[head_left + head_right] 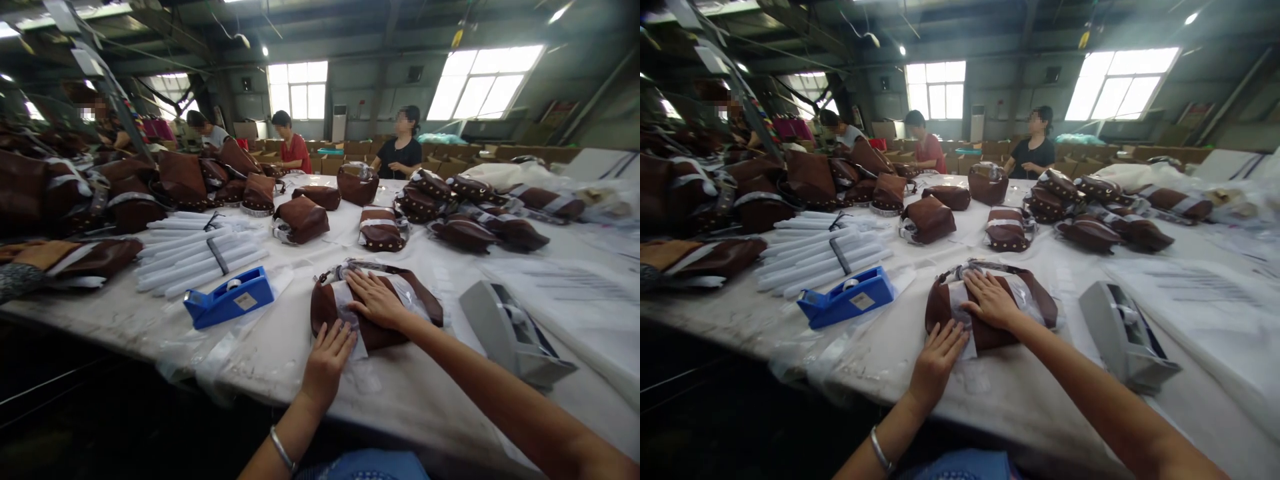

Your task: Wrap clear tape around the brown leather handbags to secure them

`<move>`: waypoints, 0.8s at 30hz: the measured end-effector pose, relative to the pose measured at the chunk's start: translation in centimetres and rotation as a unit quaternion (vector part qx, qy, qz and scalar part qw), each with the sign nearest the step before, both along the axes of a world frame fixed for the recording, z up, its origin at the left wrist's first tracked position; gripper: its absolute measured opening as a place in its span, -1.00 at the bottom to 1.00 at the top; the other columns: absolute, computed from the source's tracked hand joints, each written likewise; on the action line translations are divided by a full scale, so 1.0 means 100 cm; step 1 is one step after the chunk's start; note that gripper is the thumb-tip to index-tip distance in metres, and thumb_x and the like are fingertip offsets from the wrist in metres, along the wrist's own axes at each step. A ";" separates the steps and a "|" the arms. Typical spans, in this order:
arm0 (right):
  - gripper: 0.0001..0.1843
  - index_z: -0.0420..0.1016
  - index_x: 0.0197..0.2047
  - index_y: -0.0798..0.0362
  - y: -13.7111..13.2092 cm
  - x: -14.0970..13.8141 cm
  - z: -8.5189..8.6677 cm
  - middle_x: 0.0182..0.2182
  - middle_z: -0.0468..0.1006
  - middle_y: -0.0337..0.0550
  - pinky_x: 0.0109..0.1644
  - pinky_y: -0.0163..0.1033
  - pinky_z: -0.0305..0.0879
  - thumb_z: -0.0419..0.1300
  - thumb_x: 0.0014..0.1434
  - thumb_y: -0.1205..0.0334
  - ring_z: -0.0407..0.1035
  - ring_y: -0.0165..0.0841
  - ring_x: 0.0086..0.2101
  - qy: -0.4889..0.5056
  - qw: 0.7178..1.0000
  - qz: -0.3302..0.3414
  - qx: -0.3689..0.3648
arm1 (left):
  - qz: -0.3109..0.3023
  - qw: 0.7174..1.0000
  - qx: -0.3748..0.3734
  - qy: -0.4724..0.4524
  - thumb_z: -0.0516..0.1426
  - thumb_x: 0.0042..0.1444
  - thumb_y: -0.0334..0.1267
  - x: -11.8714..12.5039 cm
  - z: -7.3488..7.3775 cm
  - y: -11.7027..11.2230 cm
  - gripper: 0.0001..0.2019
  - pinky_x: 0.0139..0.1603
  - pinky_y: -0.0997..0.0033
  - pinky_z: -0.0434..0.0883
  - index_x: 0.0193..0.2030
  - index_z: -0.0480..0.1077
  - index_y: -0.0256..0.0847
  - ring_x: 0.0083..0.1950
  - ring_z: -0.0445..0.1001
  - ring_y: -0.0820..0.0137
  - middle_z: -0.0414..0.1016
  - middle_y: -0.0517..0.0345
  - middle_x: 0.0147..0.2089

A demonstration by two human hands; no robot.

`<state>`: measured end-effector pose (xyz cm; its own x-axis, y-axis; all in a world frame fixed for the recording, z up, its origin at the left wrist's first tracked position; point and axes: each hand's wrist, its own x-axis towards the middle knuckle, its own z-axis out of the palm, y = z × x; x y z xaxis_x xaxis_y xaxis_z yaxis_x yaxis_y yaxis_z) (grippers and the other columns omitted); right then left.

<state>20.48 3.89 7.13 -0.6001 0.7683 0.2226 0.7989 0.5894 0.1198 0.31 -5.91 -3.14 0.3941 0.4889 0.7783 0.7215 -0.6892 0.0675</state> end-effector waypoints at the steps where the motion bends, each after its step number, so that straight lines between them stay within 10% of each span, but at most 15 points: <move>1: -0.24 -0.08 0.49 0.06 0.000 0.004 -0.001 0.43 0.01 0.02 0.44 0.19 -0.13 0.00 0.38 -0.12 -0.15 -0.09 0.40 0.008 1.000 -0.006 0.011 | 0.001 1.000 -0.005 0.000 -0.04 0.33 -0.47 0.000 0.000 0.000 -0.59 0.24 -0.09 0.45 0.26 0.34 -0.20 0.35 0.33 0.17 0.41 0.06 0.29; 7: -0.22 -0.18 0.50 0.05 -0.016 0.018 -0.003 0.43 -0.01 0.06 0.43 0.23 -0.13 0.00 0.38 -0.08 -0.18 -0.08 0.41 0.050 0.995 -0.061 0.056 | -0.005 1.000 -0.010 0.005 -0.01 0.33 -0.46 -0.001 0.000 -0.002 -0.60 0.28 -0.07 0.42 0.26 0.34 -0.20 0.36 0.31 0.17 0.40 0.03 0.30; 15: -0.30 -0.06 0.48 0.02 -0.041 -0.015 -0.006 0.40 0.10 0.01 0.44 0.19 -0.10 0.04 0.40 -0.01 -0.06 -0.13 0.39 0.051 0.993 0.098 -0.042 | -0.010 1.000 -0.010 0.005 0.02 0.32 -0.46 -0.001 -0.002 -0.001 -0.60 0.28 -0.12 0.42 0.27 0.33 -0.21 0.35 0.32 0.15 0.42 0.02 0.28; 24: -0.48 0.33 0.31 -0.02 -0.134 0.041 -0.019 0.09 0.56 -0.05 0.20 -0.04 0.38 0.18 0.34 0.06 0.43 -0.21 0.09 0.085 0.974 0.209 -0.035 | -0.017 0.999 -0.046 0.017 0.04 0.31 -0.45 -0.003 0.002 -0.003 -0.57 0.35 -0.10 0.34 0.30 0.30 -0.21 0.39 0.27 0.13 0.34 0.04 0.34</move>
